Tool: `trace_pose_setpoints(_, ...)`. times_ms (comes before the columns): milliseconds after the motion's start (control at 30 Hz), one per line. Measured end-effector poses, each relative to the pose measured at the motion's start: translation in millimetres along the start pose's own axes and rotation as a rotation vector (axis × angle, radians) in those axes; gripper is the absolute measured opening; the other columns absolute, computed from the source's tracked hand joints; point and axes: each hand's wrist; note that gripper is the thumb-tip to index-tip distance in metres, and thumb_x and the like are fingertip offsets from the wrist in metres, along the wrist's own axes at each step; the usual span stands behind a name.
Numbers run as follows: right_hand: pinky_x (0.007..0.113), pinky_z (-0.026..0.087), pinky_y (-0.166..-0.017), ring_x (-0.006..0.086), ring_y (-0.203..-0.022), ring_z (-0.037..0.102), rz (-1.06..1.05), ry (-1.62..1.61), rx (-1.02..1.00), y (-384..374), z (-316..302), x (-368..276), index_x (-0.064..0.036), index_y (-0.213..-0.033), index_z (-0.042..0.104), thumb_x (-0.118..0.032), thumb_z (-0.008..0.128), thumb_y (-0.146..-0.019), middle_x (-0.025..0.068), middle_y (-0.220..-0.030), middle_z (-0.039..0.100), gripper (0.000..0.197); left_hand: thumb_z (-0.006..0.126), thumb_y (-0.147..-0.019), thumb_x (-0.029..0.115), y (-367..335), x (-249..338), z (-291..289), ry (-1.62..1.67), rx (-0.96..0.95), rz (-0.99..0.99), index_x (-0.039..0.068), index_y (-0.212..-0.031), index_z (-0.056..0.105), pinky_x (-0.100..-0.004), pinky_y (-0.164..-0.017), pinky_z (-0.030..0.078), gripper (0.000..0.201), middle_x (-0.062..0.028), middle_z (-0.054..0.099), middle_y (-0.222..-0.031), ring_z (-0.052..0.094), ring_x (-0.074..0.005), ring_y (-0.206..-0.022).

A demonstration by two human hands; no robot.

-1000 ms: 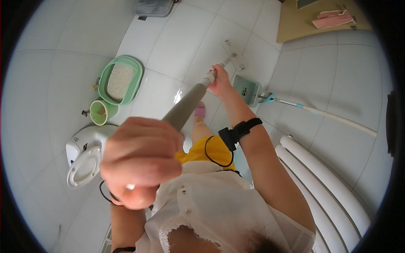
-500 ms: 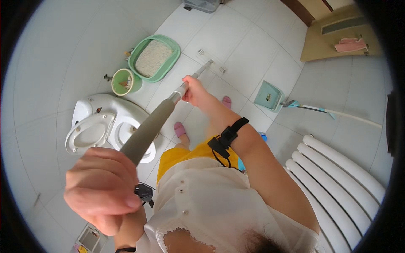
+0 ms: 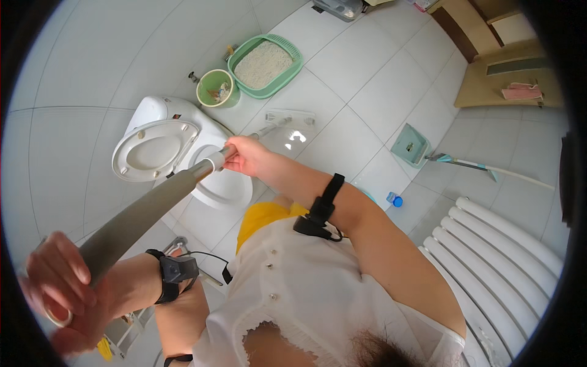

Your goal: Cleaning the bathroom floor around the toilet using a flat mop.

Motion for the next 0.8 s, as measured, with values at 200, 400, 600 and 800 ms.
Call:
trace_pose_setpoints(200,0.035,0.048,-0.064,0.0205,-0.063,0.055,-0.114,-0.043,0.082,-35.7,3.0,-2.5,-0.003,-0.074,0.045,-0.009,0.05,-0.07,0.0079,-0.064,0.051,0.009,0.053,-0.077,0.013,22.1,-19.4,-0.7,-0.022,-0.379,0.005,0.006,-0.087,0.051,-0.0158,-0.035,0.035,0.013,0.0054,0.04,-0.046,0.041,-0.0037,-0.037)
trace_pose_setpoints(400,0.033,0.048,-0.06,0.0196,-0.058,0.053,-0.144,-0.078,0.192,-4.1,-16.1,-7.8,-0.0048,-0.071,0.046,-0.009,0.05,-0.066,0.0077,-0.064,0.05,0.008,0.038,-0.08,0.014,24.1,-17.7,32.1,0.037,-0.138,0.035,-0.004,-0.098,0.049,-0.0188,-0.037,0.027,0.028,0.0056,0.032,-0.043,0.028,-0.0037,-0.034)
trace_pose_setpoints(600,0.035,0.048,-0.064,0.0222,-0.064,0.056,-0.222,-0.168,0.236,45.6,-70.1,-21.5,-0.0023,-0.075,0.043,-0.01,0.049,-0.068,0.0099,-0.068,0.051,0.012,0.04,-0.077,0.011,23.4,-34.5,47.6,0.218,-0.038,-0.034,-0.006,-0.099,0.05,-0.0196,-0.04,0.025,0.029,0.0048,0.029,-0.042,0.024,-0.0048,-0.033)
trace_pose_setpoints(800,0.035,0.048,-0.063,0.0227,-0.063,0.055,-0.307,-0.28,0.239,85.5,-113.8,-44.6,-0.0022,-0.071,0.042,-0.01,0.047,-0.069,0.0106,-0.066,0.049,0.01,0.037,-0.071,0.008,27.4,-41.2,88.7,0.632,-0.497,-0.087,-0.001,-0.095,0.051,-0.0167,-0.039,0.027,0.029,0.0052,0.036,-0.044,0.037,-0.0038,-0.035)
Point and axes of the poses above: each hand's wrist, its own y-axis away from the middle knuckle, its own z-axis out of the palm, x = y × z
